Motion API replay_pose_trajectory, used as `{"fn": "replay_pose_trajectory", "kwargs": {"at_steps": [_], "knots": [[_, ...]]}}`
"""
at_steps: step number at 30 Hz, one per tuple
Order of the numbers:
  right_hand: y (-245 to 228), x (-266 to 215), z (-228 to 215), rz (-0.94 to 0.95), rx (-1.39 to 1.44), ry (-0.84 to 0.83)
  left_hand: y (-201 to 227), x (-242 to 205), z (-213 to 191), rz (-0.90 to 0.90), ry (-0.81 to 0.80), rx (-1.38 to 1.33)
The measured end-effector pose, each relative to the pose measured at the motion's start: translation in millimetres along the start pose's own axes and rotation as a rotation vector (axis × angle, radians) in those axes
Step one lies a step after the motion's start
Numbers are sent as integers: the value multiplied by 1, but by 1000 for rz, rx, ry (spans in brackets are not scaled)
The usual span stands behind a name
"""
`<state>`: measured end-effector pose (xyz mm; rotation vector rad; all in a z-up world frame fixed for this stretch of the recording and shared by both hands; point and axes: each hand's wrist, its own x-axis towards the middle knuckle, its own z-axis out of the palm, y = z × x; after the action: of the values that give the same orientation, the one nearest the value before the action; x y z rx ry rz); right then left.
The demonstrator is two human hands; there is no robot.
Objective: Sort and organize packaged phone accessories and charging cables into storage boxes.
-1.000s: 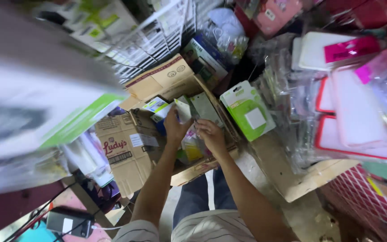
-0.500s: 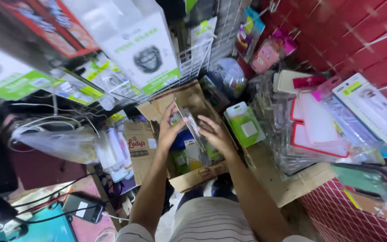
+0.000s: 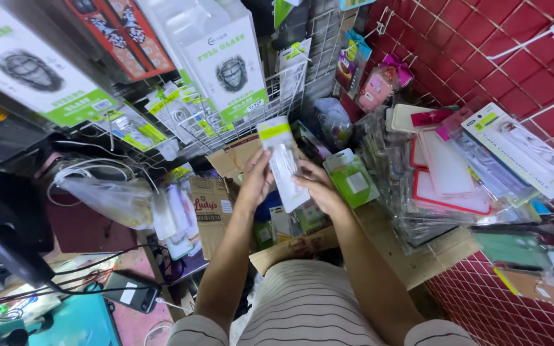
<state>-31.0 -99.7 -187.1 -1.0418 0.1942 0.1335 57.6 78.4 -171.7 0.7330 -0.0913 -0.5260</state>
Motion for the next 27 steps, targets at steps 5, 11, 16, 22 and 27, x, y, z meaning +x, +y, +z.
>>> {"fn": "replay_pose_trajectory", "kwargs": {"at_steps": [5,11,16,22,27], "knots": [[-22,-16,0,-158,-42,22,-10,-12,22,78,-24,316],[-48,-35,3,-264,127,46,17,-71,98,462,-107,991],[-55,-47,1,-188,354,-73,28,-96,125,616,-181,1340],[-53,-52,-6,-105,356,-133,47,-111,148,708,-298,1524],[-69,-62,12,-130,437,-204,42,-112,146,743,-330,1614]]}}
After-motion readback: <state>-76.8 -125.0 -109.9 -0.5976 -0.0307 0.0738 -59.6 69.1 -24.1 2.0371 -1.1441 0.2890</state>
